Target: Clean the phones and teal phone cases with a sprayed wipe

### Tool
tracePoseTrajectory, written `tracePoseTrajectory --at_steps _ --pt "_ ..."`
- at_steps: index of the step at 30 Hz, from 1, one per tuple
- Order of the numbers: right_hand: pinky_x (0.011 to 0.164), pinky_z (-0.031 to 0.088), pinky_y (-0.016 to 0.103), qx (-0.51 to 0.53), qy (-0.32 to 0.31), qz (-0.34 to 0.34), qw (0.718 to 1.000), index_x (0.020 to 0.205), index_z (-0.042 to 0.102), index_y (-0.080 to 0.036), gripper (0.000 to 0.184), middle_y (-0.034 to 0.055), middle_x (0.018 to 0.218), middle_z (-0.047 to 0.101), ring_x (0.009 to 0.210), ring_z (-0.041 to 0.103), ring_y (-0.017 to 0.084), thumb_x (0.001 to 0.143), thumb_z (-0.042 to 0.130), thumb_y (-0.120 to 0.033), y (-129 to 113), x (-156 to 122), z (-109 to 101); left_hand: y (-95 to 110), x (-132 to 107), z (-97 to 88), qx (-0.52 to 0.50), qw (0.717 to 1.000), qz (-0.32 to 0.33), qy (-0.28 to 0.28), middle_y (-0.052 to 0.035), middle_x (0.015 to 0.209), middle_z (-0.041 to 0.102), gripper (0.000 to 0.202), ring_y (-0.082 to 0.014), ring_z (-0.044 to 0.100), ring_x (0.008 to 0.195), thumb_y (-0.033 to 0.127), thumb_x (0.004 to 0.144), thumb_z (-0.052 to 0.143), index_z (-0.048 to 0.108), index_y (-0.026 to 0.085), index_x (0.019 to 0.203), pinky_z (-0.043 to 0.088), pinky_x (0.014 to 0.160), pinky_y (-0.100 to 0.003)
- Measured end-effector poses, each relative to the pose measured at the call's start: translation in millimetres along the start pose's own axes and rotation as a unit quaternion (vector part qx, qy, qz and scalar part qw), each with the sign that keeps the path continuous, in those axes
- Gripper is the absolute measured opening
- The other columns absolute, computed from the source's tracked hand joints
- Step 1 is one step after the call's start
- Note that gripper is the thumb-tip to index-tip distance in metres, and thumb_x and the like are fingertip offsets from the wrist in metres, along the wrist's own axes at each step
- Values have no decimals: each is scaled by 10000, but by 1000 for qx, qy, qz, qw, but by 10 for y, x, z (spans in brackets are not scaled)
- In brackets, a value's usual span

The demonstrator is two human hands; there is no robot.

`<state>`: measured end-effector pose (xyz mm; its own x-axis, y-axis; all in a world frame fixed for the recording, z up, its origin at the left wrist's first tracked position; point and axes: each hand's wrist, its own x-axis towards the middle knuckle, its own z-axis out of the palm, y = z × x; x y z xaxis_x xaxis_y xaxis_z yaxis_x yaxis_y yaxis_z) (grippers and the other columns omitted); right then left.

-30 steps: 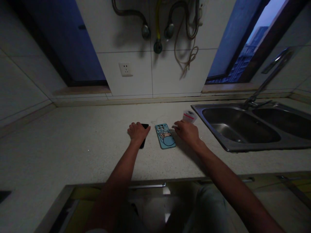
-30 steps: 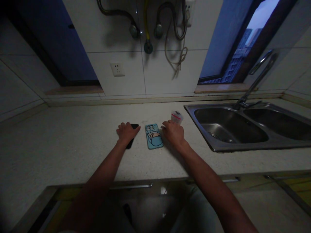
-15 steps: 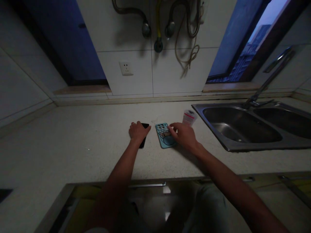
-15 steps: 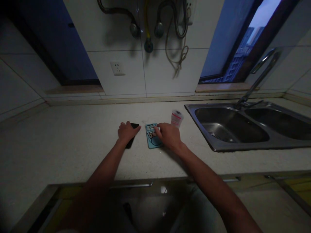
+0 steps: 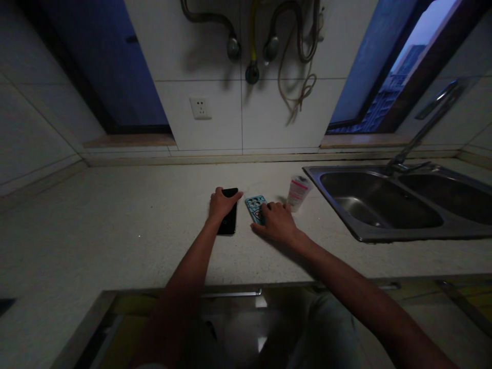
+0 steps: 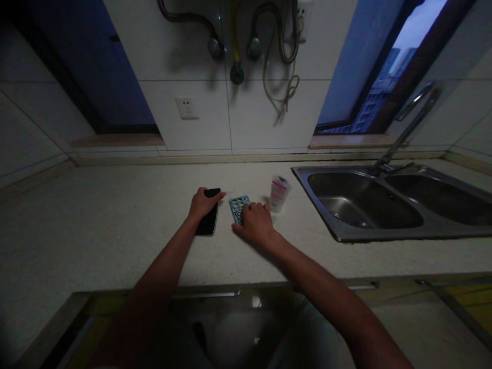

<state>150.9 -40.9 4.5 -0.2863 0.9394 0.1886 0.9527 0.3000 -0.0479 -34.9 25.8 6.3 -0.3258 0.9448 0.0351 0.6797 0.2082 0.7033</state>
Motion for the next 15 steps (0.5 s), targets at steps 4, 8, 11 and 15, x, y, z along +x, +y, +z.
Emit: tracePoseTrajectory --at_steps 4,8,11,15 --pt "906 394 483 -4 -8 -23 1000 1170 654 -96 459 208 1066 754 982 681 369 859 602 -430 -20 -24 -50 -51 59 26 -87 996 -2 6 -170 1226 684 718 -287 659 1132 651 715 754 547 181 1217 488 916 -355" --pt "889 396 461 -6 2 -29 1000 1175 667 -89 408 187 934 779 840 717 318 905 522 -357 -31 -8 -125 -89 105 44 -165 986 -12 19 -119 1109 708 677 -258 686 993 675 679 762 567 195 1115 510 831 -346" --pt "826 427 434 -3 11 -21 1000 1157 697 -131 362 159 878 785 762 721 296 923 486 -309 20 15 -184 -65 93 26 -215 976 -26 17 -102 1053 710 658 -246 685 937 676 668 768 569 189 1064 518 786 -342" --pt "688 449 357 67 53 18 996 1041 753 -203 328 125 858 786 716 717 262 962 449 -296 152 36 -214 12 18 2 -261 965 -36 0 -106 1055 705 626 -239 681 939 618 663 807 561 180 1037 526 779 -335"
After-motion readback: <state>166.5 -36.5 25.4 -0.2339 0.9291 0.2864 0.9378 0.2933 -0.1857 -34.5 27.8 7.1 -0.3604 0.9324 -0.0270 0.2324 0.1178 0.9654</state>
